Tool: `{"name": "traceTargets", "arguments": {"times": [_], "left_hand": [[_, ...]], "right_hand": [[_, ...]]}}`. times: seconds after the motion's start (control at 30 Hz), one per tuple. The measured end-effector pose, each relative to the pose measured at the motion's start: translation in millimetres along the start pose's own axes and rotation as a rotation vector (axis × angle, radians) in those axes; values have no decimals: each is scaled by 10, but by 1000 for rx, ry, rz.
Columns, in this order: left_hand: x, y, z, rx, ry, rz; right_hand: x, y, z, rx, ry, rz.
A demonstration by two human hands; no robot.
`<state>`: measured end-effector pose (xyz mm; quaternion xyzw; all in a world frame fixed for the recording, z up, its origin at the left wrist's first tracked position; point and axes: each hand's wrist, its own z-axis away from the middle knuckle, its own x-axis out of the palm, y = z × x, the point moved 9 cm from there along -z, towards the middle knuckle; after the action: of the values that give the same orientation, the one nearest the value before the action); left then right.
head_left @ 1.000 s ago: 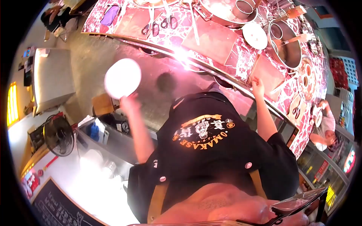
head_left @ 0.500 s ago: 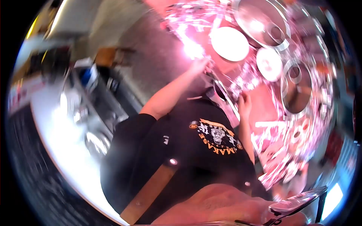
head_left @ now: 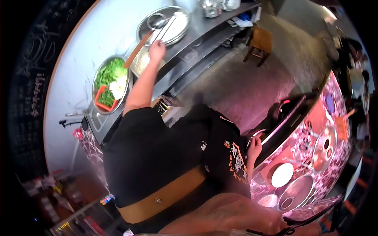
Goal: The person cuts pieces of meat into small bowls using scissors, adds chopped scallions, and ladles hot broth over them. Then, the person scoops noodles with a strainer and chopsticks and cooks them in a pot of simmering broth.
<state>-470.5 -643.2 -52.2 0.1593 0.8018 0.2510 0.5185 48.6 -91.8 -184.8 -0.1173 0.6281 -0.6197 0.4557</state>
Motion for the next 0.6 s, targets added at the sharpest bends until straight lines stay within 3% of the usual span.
{"name": "traceTargets", "arguments": {"times": [0.07,0.1,0.17,0.23,0.27,0.3,0.33,0.4,0.5,0.6], "left_hand": [[-491,-376,-505,7,5,-92],[-646,-638,-709,44,46,-349],[-781,-1122,-904,-100,-142,-567],[-404,-1777,-986,-164,-712,-565],[-293,-1932,-927,-172,-760,-380],[-224,-1923,-655,-502,-861,107],[-277,-1691,-473,-644,-830,365],[-94,-1653,-299,-621,-836,541],[93,-1384,-43,-750,-826,787],[83,-1041,52,-901,-738,973]], "right_hand": [[503,-524,-383,-147,-79,217],[854,-774,-583,-231,-138,333],[1879,-1628,-855,-454,-280,246],[3024,-2753,-843,-660,-486,267],[3563,-3253,-763,-863,-549,249],[4059,-3638,-684,-1017,-579,281],[4499,-4019,-561,-1102,-682,298],[5317,-4319,-444,-1214,-721,444],[6274,-4391,-557,-1359,-632,586],[6569,-4316,-612,-1328,-696,680]]}}
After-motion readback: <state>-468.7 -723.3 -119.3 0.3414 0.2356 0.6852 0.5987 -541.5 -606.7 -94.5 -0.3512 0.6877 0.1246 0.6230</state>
